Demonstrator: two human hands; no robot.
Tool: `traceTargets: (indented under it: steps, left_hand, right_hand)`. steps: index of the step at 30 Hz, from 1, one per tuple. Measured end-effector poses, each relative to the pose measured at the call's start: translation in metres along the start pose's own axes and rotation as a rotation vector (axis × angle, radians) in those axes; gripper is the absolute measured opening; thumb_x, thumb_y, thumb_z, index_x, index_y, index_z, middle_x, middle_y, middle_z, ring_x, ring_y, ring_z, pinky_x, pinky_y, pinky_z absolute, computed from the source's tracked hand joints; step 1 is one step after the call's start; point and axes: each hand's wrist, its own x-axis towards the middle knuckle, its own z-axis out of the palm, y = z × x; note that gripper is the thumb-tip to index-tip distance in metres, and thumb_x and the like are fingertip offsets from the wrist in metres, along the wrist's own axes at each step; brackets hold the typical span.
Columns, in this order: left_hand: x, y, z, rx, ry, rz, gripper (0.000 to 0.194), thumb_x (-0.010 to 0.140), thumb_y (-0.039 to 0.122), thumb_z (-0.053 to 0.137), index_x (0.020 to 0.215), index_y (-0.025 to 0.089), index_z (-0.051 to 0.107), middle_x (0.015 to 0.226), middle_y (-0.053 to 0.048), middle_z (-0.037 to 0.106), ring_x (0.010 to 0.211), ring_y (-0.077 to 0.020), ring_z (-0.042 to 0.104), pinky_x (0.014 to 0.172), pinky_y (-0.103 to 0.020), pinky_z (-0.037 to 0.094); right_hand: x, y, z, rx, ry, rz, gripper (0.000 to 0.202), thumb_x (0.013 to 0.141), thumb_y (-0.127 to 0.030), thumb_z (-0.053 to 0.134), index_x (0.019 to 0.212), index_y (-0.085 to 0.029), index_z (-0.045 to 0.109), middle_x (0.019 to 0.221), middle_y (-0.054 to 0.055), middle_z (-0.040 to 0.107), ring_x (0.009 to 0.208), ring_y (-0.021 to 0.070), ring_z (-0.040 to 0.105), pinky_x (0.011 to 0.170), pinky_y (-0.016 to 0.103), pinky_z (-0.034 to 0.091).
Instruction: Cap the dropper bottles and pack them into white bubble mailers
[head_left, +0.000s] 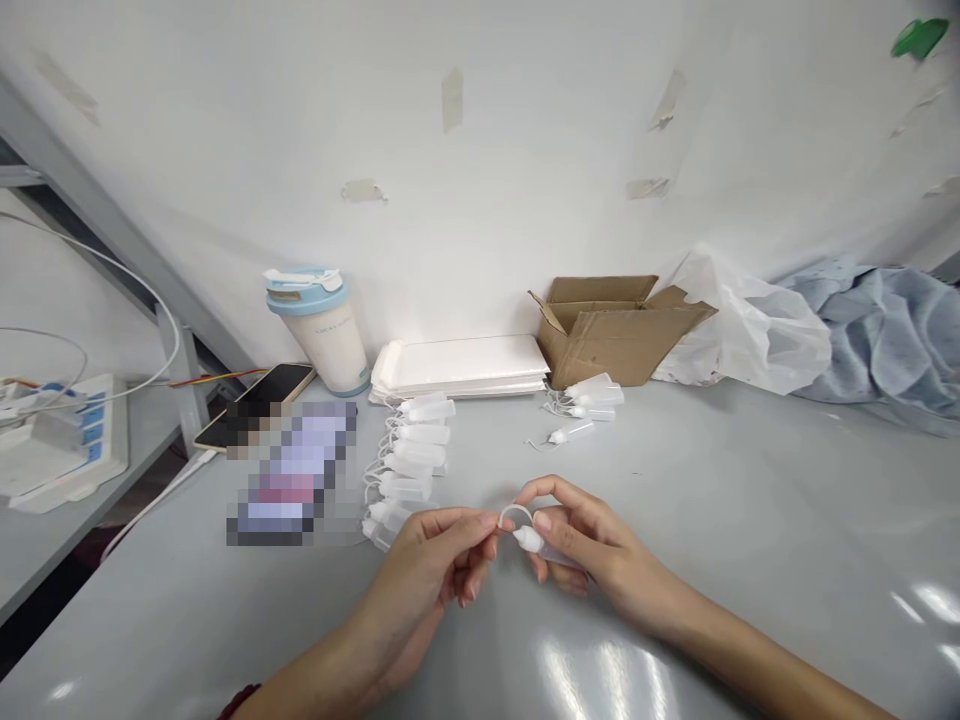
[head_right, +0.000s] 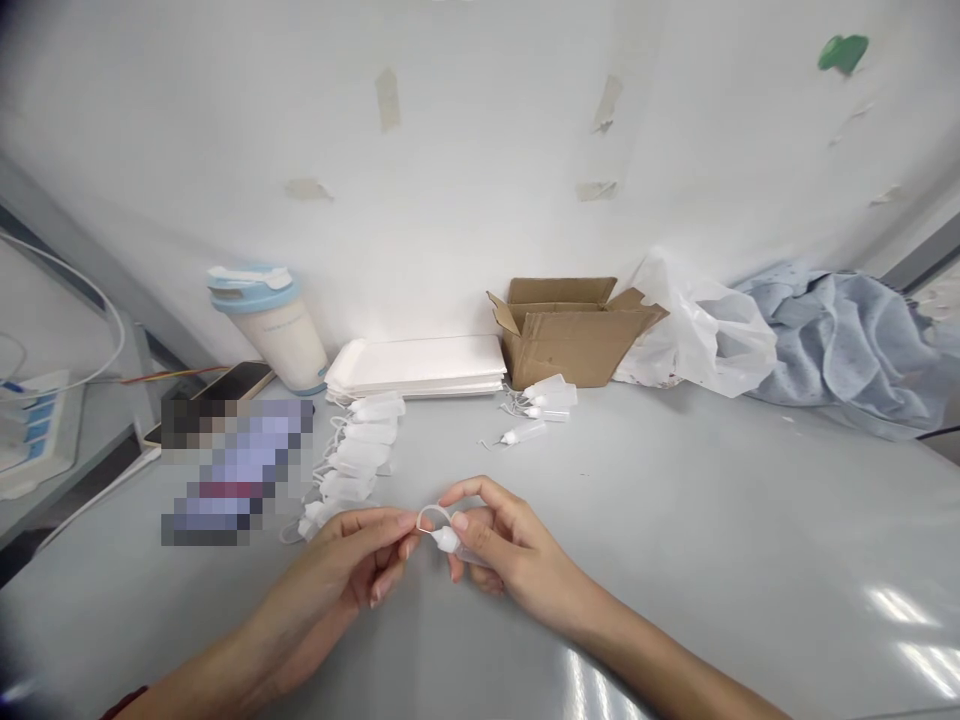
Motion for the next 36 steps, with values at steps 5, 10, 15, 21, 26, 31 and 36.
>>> traceTargets:
  steps: [5,10,15,21,26,31,36]
  left_hand:
    - [-0.0001,-0.0008,0.0004,-0.001,0.0,0.007,0.027,0.083,0.034,0.057,0.066,0.013,0.064,0.06,0.003,0.045,0.048,-0.0061,0.033,0.049,-0.021,0.025]
    - [-0.0002,-0.0017,0.0014,0.007,0.001,0.02,0.028,0.083,0.032,0.056,0.064,0.013,0.062,0.062,0.002,0.048,0.049,-0.0064,0.034,0.05,-0.022,0.026]
    - [0.0001,-0.0015,0.0011,-0.001,0.008,0.022,0.027,0.082,0.034,0.057,0.066,0.013,0.062,0.061,0.003,0.046,0.049,-0.0065,0.033,0.049,-0.021,0.025]
    - [-0.0012,-0.0004,0.0013,0.004,0.022,0.012,0.027,0.081,0.035,0.058,0.064,0.014,0.063,0.059,0.003,0.045,0.049,-0.0064,0.034,0.049,-0.021,0.026]
    - [-0.0014,-0.0008,0.0015,0.029,0.047,0.008,0.026,0.081,0.034,0.058,0.067,0.013,0.065,0.062,0.002,0.05,0.049,-0.0067,0.036,0.049,-0.021,0.027]
    - [-0.0005,-0.0013,0.0025,0.063,0.077,0.034,0.029,0.079,0.036,0.06,0.061,0.014,0.062,0.057,0.003,0.047,0.048,-0.0069,0.035,0.049,-0.021,0.027]
    - [-0.0005,-0.0013,0.0043,0.17,0.116,0.075,0.03,0.079,0.037,0.06,0.057,0.016,0.058,0.049,0.005,0.042,0.047,-0.008,0.034,0.05,-0.021,0.028]
  right_hand:
    - [0.0002,0.0016,0.0007,0.014,-0.001,-0.003,0.03,0.09,-0.048,0.048,0.1,-0.02,0.049,0.066,-0.003,0.054,0.044,0.0042,0.029,0.044,0.021,0.023]
    - [0.0011,0.0023,0.0009,0.043,0.0,0.013,0.031,0.089,-0.049,0.048,0.099,-0.019,0.049,0.066,-0.003,0.054,0.044,0.004,0.028,0.044,0.021,0.022]
    - [0.0012,0.0025,0.0008,0.078,-0.008,0.013,0.032,0.088,-0.05,0.049,0.099,-0.02,0.05,0.065,-0.003,0.054,0.044,0.0042,0.027,0.044,0.021,0.021]
    - [0.002,0.0036,0.0005,0.073,0.005,0.014,0.031,0.088,-0.049,0.05,0.096,-0.019,0.05,0.064,-0.003,0.053,0.044,0.0046,0.028,0.044,0.021,0.021]
    - [0.0021,0.0048,0.0009,0.073,0.014,0.018,0.031,0.089,-0.049,0.049,0.096,-0.019,0.05,0.064,-0.003,0.054,0.044,0.0049,0.029,0.044,0.021,0.022]
    - [0.0017,0.0046,0.0017,0.088,0.031,0.023,0.03,0.088,-0.048,0.05,0.096,-0.019,0.049,0.063,-0.003,0.054,0.044,0.0046,0.027,0.044,0.022,0.02]
    - [0.0014,0.0059,0.0014,0.092,0.044,0.027,0.029,0.089,-0.047,0.05,0.097,-0.019,0.048,0.063,-0.004,0.054,0.043,0.0045,0.025,0.044,0.022,0.018]
